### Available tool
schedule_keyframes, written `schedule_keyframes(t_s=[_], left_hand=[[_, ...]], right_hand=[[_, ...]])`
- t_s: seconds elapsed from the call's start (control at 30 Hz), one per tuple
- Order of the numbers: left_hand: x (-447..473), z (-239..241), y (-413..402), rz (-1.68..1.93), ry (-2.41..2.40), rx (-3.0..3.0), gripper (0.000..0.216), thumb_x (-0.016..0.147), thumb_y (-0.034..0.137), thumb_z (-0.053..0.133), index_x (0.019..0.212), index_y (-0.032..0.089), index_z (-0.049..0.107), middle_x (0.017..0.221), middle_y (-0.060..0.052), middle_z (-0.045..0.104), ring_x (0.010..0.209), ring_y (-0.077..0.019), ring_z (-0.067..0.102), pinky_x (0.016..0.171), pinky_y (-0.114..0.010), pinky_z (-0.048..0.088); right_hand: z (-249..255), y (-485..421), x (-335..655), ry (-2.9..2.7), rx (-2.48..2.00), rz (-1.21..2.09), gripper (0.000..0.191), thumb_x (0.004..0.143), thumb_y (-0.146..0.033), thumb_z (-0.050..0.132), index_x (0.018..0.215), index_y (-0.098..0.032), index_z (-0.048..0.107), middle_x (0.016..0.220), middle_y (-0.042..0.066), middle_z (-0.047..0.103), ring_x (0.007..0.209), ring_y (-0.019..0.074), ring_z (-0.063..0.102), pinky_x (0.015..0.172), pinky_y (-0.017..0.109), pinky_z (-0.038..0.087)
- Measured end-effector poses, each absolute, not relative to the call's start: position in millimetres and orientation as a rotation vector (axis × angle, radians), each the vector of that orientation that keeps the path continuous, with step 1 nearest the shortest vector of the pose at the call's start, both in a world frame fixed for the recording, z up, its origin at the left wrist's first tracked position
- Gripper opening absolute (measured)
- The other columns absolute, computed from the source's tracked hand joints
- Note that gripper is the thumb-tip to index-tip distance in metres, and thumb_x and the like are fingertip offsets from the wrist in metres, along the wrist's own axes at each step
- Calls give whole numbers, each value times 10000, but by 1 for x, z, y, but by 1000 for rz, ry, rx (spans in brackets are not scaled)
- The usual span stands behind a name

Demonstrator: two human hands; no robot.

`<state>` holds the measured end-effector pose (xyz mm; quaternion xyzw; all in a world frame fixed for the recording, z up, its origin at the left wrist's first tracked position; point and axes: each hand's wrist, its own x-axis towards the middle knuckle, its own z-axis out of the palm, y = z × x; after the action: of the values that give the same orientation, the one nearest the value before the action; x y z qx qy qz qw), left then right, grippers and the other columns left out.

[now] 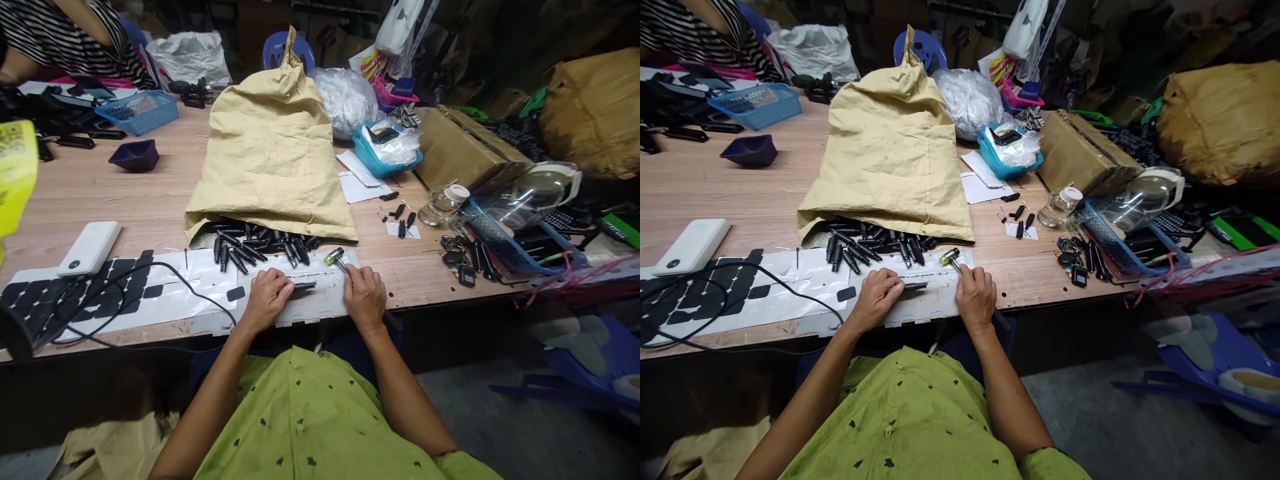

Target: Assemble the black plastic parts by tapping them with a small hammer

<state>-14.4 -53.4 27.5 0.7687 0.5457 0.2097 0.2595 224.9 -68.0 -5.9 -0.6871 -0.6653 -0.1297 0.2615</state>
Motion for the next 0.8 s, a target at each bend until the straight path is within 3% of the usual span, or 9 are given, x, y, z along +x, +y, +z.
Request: schedule_keyframes(t_s=[0.2, 0.37, 0.43, 0.53, 0.67, 0.8], left_hand=[[-31, 34, -82, 431, 1056, 2196, 136, 885, 370, 669, 920, 302, 781, 1389, -61, 585, 1326, -307, 461, 1120, -474, 377], [-30, 29, -96, 402, 1082, 2232, 194, 731, 354, 840, 914, 307, 795, 1468, -76, 541, 1405, -386, 389, 1136, -560, 370], [-27, 30, -93, 492, 1112, 2195, 268, 727, 377, 840, 973, 288, 779, 1386, -102, 601, 1336, -363, 473, 1100, -537, 421], [-18, 36, -76, 711, 1273, 2015, 283, 846, 406, 710, 1073, 240, 735, 1129, -102, 705, 1082, -269, 631, 941, -425, 537], [2, 42, -36, 867, 1598, 1797, 277, 929, 410, 559, 1044, 212, 714, 922, -53, 711, 765, -184, 633, 718, -314, 538], [21, 39, -8, 804, 1884, 1863, 192, 901, 362, 588, 976, 231, 708, 901, -45, 683, 808, -207, 634, 714, -316, 497]], right_hand=[[-7, -68, 224, -1792, -1846, -381, 278, 943, -193, 481, 1114, -223, 699, 854, 76, 573, 807, 228, 462, 688, 341, 338], [-7, -68, 224, -1797, -1865, -328, 278, 939, -201, 493, 1126, -223, 698, 871, 77, 567, 816, 227, 460, 691, 339, 341], [-7, -68, 223, -1796, -1873, -358, 275, 944, -193, 485, 1115, -217, 699, 865, 77, 571, 814, 228, 461, 690, 339, 337], [-7, -68, 222, -1795, -1874, -402, 277, 949, -185, 473, 1104, -209, 701, 855, 78, 574, 815, 231, 463, 687, 342, 333], [-8, -67, 222, -1790, -1869, -359, 283, 942, -185, 481, 1119, -209, 699, 855, 80, 561, 808, 231, 454, 683, 338, 335], [-10, -67, 222, -1787, -1853, -357, 280, 933, -184, 491, 1115, -220, 701, 861, 76, 559, 812, 227, 458, 680, 332, 336]])
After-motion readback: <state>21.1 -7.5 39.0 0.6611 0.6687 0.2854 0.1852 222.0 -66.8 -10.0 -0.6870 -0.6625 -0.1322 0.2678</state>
